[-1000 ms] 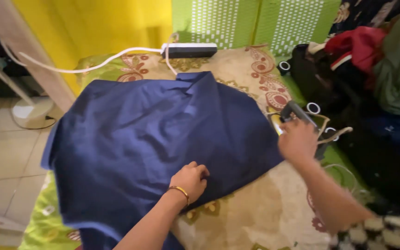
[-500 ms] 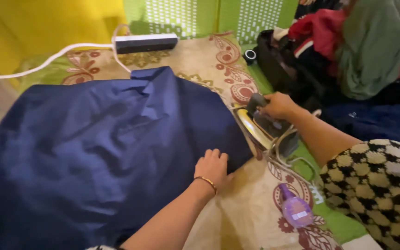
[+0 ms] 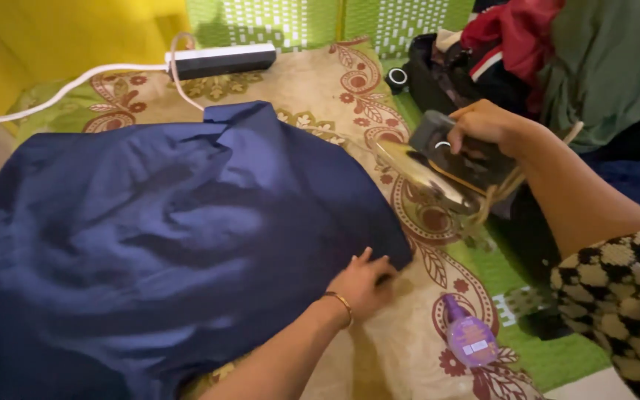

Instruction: The person is ironing a blue long-sleeved shirt on an ironing board.

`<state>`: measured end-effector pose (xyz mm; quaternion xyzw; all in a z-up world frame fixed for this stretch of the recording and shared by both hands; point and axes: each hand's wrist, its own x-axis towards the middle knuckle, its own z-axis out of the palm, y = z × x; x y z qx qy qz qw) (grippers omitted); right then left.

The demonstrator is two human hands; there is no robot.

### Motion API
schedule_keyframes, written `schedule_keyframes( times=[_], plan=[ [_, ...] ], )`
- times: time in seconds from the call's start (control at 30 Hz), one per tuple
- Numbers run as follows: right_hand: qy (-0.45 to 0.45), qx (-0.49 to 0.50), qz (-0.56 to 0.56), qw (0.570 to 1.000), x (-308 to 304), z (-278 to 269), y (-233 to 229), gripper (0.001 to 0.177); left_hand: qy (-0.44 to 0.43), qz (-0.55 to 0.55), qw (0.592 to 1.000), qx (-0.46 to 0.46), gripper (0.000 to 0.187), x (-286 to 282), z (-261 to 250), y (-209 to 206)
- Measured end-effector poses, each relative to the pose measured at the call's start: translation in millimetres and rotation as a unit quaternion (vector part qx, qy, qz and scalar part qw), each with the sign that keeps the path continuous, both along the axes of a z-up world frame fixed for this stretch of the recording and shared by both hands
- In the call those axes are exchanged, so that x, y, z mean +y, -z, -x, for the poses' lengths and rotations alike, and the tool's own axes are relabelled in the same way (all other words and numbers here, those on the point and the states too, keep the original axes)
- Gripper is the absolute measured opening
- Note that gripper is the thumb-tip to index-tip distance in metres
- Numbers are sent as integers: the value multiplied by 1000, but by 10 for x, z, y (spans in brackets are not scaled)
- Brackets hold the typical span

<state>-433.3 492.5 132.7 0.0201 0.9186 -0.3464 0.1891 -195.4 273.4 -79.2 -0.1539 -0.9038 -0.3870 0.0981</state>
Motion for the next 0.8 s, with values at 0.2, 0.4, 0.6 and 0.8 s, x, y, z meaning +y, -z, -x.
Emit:
schedule_keyframes(
  times=[0.2,0.4,0.6,0.8],
  plan=[
    [-64,-39,103,992,-678,-130,231,31,-7,-114,993,22,24,-494,-316,-435],
    [-232,69,-52,969,-1475,-864,582,23,-340,-10,935,97,24,-1689,-800,-243],
    [-396,205,-183,876,-2119,-2048,525,32,-537,130,829,-87,68,-2502,-1463,-136],
    [-409,268,-216,845,-2588,-2314,694,32,-471,156,850,-178,101,-2580,-1825,-331]
  ],
)
